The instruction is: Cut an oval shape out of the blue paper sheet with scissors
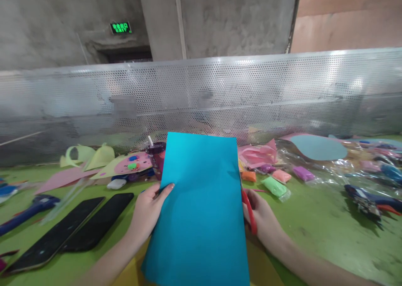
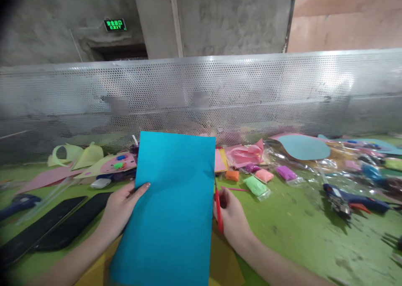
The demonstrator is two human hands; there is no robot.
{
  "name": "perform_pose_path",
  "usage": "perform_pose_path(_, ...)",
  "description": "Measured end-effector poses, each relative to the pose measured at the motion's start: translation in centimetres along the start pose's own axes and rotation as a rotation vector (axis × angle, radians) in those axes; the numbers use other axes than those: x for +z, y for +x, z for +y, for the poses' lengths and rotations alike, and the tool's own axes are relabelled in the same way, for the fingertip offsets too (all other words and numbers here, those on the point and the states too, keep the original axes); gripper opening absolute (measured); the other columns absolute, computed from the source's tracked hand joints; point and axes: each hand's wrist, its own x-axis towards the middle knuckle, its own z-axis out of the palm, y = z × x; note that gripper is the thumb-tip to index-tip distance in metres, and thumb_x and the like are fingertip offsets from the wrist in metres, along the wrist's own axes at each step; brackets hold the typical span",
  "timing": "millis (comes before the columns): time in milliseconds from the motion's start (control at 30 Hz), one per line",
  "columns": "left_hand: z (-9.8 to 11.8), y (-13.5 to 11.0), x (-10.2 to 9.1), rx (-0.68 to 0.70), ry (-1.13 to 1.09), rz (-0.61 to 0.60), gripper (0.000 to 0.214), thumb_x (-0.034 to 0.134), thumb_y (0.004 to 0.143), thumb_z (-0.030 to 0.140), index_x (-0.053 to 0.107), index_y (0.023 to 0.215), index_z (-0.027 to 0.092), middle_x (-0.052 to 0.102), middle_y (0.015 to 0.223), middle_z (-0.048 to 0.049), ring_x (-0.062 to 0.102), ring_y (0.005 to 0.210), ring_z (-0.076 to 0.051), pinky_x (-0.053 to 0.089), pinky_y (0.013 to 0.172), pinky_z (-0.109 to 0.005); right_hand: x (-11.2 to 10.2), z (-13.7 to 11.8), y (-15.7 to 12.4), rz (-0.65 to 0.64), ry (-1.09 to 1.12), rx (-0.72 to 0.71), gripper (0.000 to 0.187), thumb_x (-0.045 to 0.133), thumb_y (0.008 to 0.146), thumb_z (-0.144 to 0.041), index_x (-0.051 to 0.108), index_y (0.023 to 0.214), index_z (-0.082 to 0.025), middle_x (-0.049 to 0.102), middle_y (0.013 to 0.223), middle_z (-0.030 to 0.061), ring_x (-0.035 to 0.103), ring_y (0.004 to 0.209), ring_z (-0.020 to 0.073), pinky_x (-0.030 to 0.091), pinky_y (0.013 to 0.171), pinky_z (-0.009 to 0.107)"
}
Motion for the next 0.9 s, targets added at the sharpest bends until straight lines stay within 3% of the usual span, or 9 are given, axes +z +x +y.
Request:
perform_pose_path(367, 0.2, -0.1, 0.1, 0.067, 0.090, -0.002, 0.035, 0.055, 0.068, 0.053, 0.066, 0.080, 0.022, 0.064, 0.064, -0.0037, 0.057, 0.056, -0.024, 0.042, 0.045, -0.031, 0.1, -1.0, 0.0, -0.014, -0.036, 0.055, 0.033, 0.056, 0.070, -0.047, 0.050, 0.077, -0.015, 0.054, 0.062, 0.0006, 0.044, 0.052, 0.0112, 0.033, 0.047, 0.023)
perform_pose_path(733, 0.2, 0.1, -0.1, 0.091, 0.108, 0.053, 0.030, 0.055, 0.068, 0.052, 0.064, 0.074, 0.024, 0.065, 0.068, -0.0028, 0.059, 0.064, -0.025, 0.043, 0.048, -0.031, 0.0, -0.2, -0.1, -0.038, 0.007, 0.010, 0.028, 0.055, 0.073, -0.044, 0.049, 0.077, -0.017, 0.055, 0.066, 0.0012, 0.051, 0.060, 0.0159, 0.039, 0.054, 0.027)
perform_pose_path(900, 0.2, 0.1, -0.2, 0.053, 0.041, 0.030, 0.030, 0.059, 0.066, 0.049, 0.066, 0.081, 0.025, 0.068, 0.087, -0.0018, 0.061, 0.079, -0.026, 0.049, 0.064, -0.034, 0.1, -0.6, -0.3, -0.053, 0.034, 0.064, 0.022, 0.055, 0.073, -0.037, 0.045, 0.075, -0.018, 0.049, 0.058, -0.0028, 0.045, 0.052, 0.0123, 0.036, 0.049, 0.024)
